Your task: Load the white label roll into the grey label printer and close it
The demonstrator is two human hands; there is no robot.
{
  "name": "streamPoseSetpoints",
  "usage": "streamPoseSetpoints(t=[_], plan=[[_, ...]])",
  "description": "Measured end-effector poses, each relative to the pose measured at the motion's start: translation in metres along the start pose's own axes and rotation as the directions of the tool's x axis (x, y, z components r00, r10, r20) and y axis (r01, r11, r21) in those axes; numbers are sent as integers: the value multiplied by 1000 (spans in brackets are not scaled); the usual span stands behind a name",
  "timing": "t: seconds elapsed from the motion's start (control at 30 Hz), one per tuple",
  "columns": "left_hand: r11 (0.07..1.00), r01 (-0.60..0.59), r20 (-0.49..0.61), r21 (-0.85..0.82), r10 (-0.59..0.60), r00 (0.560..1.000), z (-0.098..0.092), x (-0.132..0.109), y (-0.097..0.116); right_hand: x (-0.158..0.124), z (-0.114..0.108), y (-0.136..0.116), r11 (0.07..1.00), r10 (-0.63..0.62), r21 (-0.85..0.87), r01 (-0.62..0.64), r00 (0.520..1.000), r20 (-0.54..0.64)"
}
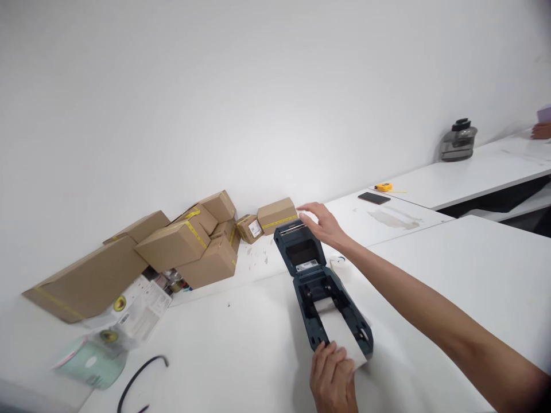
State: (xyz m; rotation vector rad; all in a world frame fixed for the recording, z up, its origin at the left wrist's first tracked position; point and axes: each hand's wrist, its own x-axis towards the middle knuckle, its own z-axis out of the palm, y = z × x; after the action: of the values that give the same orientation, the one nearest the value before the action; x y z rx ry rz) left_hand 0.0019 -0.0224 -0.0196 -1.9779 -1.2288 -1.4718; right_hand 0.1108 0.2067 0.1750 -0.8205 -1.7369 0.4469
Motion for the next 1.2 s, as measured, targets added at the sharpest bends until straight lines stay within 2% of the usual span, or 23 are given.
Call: streamPoseSetpoints(t=[0.03, 0.13, 0.23, 0.33, 0.47, 0.53, 0.63, 0.73, 0.9, 0.97, 1.0, 1.03, 1.1, 1.13, 1.2], plan=[[1000, -8, 7, 8, 8, 1000, -2, 2, 0, 9, 4, 3, 1000, 23, 8, -23, 1000, -15], [999, -26, 18, 19, 26, 1000, -6, 3, 0, 22, 16, 11, 994, 96, 43, -99, 993, 67], [999, -38, 25, 28, 37, 999, -4, -4, -1, 7, 14, 9, 985, 143, 78, -152, 984, 110], [996, -52, 13, 72, 51, 999, -1, -14, -1, -35, -1, -2, 979, 146, 121, -164, 979, 145], [988, -44, -28, 147, 49, 998, 1, -26, -1, -117, -21, -10, 957, 102, 245, -156, 970, 220], [982, -43, -31, 182, 50, 998, 0, -30, 0, -157, -24, -8, 958, 89, 247, -146, 969, 230], [971, -54, -31, 232, 62, 998, -2, -32, 1, -204, -18, -2, 960, 163, 199, -199, 969, 186], [968, -51, -30, 246, 61, 998, -5, -33, 2, -234, -6, 4, 929, 309, 178, -325, 945, 109], [976, -28, -7, 215, 31, 1000, -5, -36, -3, -260, 13, 8, 763, 578, 295, -575, 812, 86], [981, 1, 17, 196, -4, 1000, -5, -34, -12, -265, 17, 9, 748, 612, 280, -602, 789, 63], [982, 10, 44, 191, -19, 999, -5, -32, -18, -267, 18, 9, 783, 589, 226, -580, 807, 30], [982, 5, 89, 186, -22, 996, -6, -29, -26, -268, 18, 10, 838, 534, 141, -527, 846, -8], [984, -46, 208, 173, 9, 978, -9, -22, -40, -269, 17, 12, 937, 340, -70, -342, 939, -45], [984, -77, 257, 161, 34, 966, -10, -18, -46, -268, 15, 13, 959, 230, -162, -233, 973, -36], [983, -118, 297, 143, 72, 952, -12, -13, -54, -265, 12, 18, 959, 56, -278, -55, 998, -4]])
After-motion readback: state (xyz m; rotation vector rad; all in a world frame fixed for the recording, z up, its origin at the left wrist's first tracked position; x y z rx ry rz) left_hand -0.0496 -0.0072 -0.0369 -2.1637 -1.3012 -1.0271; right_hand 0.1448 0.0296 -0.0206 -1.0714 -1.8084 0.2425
